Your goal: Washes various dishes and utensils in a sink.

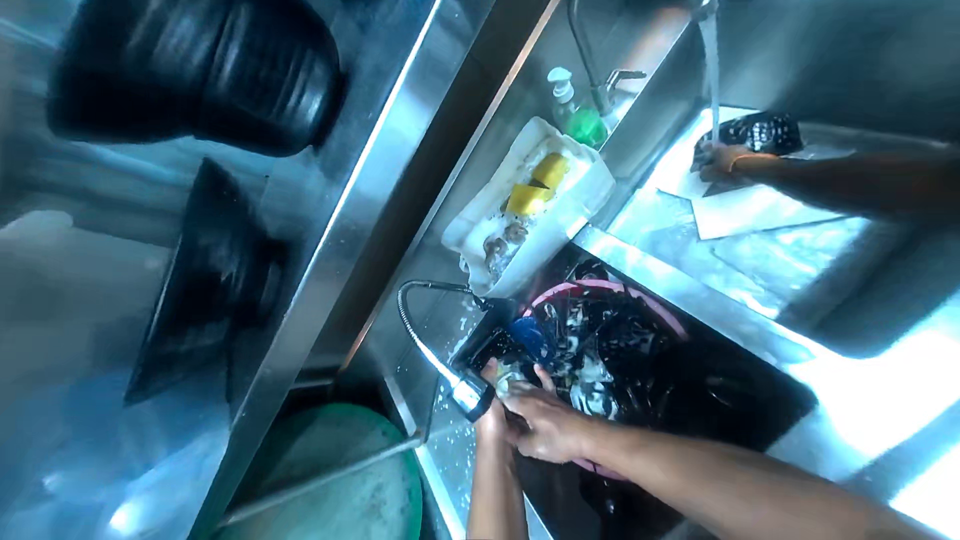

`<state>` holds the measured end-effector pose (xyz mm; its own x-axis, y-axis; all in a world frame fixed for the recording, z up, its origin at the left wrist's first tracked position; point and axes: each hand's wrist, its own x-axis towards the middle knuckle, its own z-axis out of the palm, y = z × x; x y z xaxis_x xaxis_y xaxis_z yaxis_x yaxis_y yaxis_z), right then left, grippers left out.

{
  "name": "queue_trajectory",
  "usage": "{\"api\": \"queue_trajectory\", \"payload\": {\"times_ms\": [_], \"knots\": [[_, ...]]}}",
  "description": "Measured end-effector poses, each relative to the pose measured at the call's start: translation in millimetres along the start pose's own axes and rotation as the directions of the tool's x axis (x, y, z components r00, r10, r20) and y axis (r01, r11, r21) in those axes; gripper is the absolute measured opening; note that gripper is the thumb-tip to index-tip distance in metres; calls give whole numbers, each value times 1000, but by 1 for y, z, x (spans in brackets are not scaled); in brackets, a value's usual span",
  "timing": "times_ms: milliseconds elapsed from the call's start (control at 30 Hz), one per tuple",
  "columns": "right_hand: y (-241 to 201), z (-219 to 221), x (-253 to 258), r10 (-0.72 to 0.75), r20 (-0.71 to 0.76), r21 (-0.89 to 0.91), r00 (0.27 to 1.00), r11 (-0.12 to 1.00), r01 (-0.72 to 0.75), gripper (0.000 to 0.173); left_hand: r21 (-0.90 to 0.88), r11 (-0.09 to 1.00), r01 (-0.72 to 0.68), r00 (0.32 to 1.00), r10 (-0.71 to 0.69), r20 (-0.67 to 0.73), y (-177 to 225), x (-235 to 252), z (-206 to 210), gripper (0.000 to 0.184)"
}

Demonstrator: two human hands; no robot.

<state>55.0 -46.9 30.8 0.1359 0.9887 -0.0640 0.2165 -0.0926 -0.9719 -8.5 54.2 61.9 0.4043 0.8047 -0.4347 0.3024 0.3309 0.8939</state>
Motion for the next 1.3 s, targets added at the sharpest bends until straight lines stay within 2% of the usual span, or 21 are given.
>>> {"api": "queue_trajectory", "payload": {"times_ms": [67,133,200,233,300,333,400,467,533,633,700,800,900,933,967,1000,1067,1100,1133,1167,1300], "knots": [[-3,-6,1,-33,46,-3,998,999,33,46,-50,997,54,997,-57,-47,7,1,-6,30],[-1,-9,3,-25,140,-290,990,955,65,33,-90,992,93,993,-100,-70,-2,5,-12,30],[3,-4,2,64,163,-558,984,829,39,38,-96,990,107,991,-114,-72,-14,5,-9,33],[5,-2,0,100,139,-606,985,795,5,50,-107,989,104,992,-111,-60,-17,3,-5,34],[7,-6,-3,69,55,-504,996,863,-32,84,-154,983,95,994,-103,-43,-15,-1,5,37],[6,-7,-3,46,20,-406,999,913,-34,90,-179,978,107,993,-115,-35,-12,-4,9,41],[1,-2,-5,11,-39,-195,999,981,-18,81,-159,981,112,993,-118,-28,-9,-8,7,42],[-4,3,-5,-26,-104,-8,994,1000,25,58,-115,990,77,997,-79,-16,-6,-5,0,37],[-4,3,-4,-65,-110,48,992,996,71,38,-134,987,84,996,-87,-12,-3,-3,-6,35],[2,-1,-1,-145,46,-245,988,958,151,26,-194,963,187,982,-187,20,3,-4,-9,38],[6,-3,1,-150,120,-351,981,918,184,32,-181,958,223,975,-220,41,4,-9,-7,43],[1,-17,3,-29,49,-87,998,996,33,37,-187,971,150,988,-138,71,-4,-34,6,44],[-30,-32,-9,176,79,75,981,980,-182,41,-96,974,205,940,-224,-257,19,-62,54,43],[-25,-24,-9,165,37,73,986,983,-167,38,-95,974,204,962,-217,-165,15,-57,41,43],[-11,-10,-4,93,-35,27,995,995,-92,35,-132,975,179,983,-182,-14,2,-42,17,45],[4,0,0,-33,-59,-71,998,997,29,32,-172,968,185,983,-179,52,-4,-29,0,47],[23,2,2,-251,19,-315,968,917,245,22,-208,944,257,963,-268,-28,-1,-20,-13,53],[27,-2,0,-275,65,-415,959,867,276,34,-195,937,290,944,-314,-105,3,-18,-15,54],[30,-7,-3,-243,98,-487,965,834,260,52,-168,932,321,928,-346,-141,6,-18,-15,55],[32,-9,-5,-205,100,-542,974,809,226,58,-140,928,346,919,-365,-148,7,-18,-14,56],[31,7,-9,-126,14,-474,992,872,118,49,-30,923,383,911,-383,-153,3,-17,-7,59]]}}
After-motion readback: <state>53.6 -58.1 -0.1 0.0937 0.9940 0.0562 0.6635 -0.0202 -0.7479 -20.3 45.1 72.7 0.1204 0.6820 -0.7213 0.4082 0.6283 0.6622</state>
